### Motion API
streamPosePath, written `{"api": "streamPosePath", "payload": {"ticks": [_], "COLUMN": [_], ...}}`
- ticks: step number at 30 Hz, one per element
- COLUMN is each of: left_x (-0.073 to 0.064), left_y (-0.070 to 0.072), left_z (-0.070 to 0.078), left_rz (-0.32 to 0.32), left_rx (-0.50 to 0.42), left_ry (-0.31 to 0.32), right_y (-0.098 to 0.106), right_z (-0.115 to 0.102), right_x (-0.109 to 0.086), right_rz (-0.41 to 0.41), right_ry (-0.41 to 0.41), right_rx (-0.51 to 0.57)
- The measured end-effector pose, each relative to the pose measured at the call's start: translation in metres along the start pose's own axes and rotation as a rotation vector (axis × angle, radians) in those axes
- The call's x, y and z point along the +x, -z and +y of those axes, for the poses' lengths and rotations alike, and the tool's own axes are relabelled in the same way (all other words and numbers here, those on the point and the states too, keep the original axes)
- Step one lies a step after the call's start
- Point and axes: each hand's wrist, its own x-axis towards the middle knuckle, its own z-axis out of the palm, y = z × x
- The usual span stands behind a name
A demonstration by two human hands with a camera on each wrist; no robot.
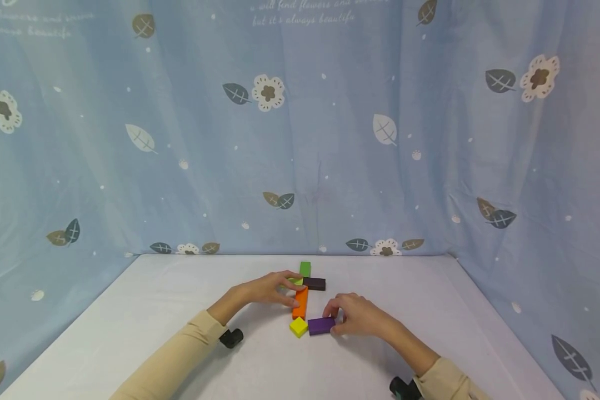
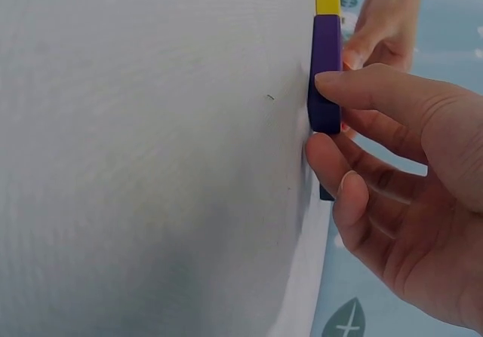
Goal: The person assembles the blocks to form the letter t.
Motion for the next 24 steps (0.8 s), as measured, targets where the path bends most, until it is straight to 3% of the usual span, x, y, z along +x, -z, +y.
{"api": "streamPosePath", "payload": {"ticks": [24], "left_x": [-0.0003], "left_y": [0.0011], "left_z": [0.0013], "left_rz": [-0.002], "left_rx": [-0.020], "left_ry": [-0.009], "right_y": [0.0009], "right_z": [-0.0046], "right_x": [-0.0010], "right_rz": [-0.011], "right_ry": [-0.034], "right_rx": [-0.006]}}
